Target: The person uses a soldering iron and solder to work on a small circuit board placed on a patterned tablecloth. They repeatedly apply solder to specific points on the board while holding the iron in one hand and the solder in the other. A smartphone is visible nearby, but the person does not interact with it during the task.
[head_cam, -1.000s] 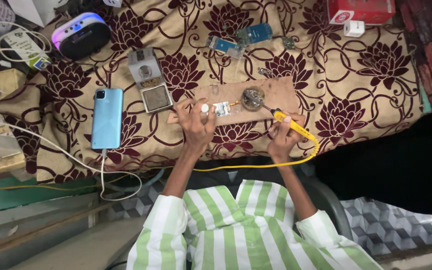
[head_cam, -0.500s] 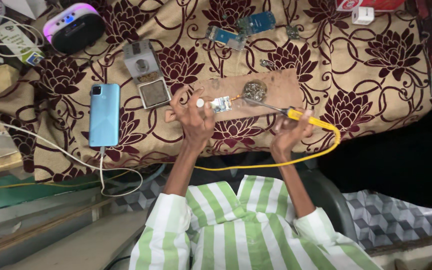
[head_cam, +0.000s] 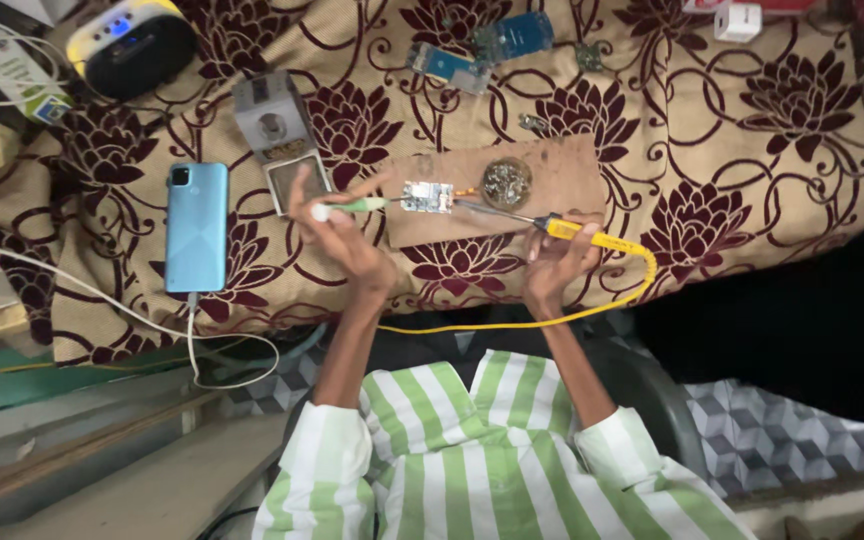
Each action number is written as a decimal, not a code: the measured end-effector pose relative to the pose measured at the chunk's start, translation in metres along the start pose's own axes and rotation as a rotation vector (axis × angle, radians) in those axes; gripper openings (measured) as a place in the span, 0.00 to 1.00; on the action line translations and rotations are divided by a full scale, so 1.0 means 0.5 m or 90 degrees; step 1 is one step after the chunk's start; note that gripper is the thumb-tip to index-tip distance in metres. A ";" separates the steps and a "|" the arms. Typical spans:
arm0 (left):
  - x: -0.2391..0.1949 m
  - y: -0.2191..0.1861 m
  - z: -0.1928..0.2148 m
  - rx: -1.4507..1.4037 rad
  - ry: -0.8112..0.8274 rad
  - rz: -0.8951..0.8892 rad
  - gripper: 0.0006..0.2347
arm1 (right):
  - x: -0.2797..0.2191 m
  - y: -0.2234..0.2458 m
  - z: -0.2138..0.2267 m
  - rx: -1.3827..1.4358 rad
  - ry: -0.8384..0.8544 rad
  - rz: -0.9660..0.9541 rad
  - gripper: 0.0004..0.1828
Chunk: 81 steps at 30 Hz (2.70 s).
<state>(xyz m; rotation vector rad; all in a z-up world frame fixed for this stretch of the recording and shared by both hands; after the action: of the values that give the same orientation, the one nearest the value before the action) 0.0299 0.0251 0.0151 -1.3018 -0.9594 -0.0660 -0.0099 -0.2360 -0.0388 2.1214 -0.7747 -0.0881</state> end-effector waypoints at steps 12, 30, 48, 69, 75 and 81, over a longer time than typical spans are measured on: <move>0.033 0.027 -0.014 0.121 0.269 -0.034 0.11 | 0.002 0.012 0.001 0.052 0.034 -0.016 0.19; 0.036 -0.021 0.041 -0.084 0.117 0.045 0.06 | 0.014 0.022 0.004 0.083 0.044 -0.081 0.19; 0.047 -0.003 -0.072 -0.072 0.311 -0.003 0.08 | -0.005 0.007 -0.002 0.082 -0.004 -0.046 0.20; 0.060 -0.074 -0.025 0.055 0.280 -0.101 0.12 | -0.006 0.005 0.014 0.133 -0.014 -0.059 0.21; 0.023 -0.069 0.023 -0.061 0.223 0.075 0.18 | -0.004 0.004 0.013 0.127 -0.014 -0.050 0.21; -0.039 -0.050 0.033 -0.045 0.228 0.064 0.17 | -0.004 0.006 0.016 0.143 -0.018 -0.074 0.20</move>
<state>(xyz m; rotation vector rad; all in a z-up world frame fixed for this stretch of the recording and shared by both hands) -0.0050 0.0219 0.0217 -1.3460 -0.5898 -0.2487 -0.0155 -0.2416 -0.0421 2.3829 -0.7045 -0.0968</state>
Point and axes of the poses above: each hand's wrist, its own x-axis towards the middle knuckle, its own z-axis out of the back of the hand, y = z × x, the point moved 4 cm from there along x, towards the middle knuckle, and after that the axes turned 1 degree about -z, right-handed, at the moved point
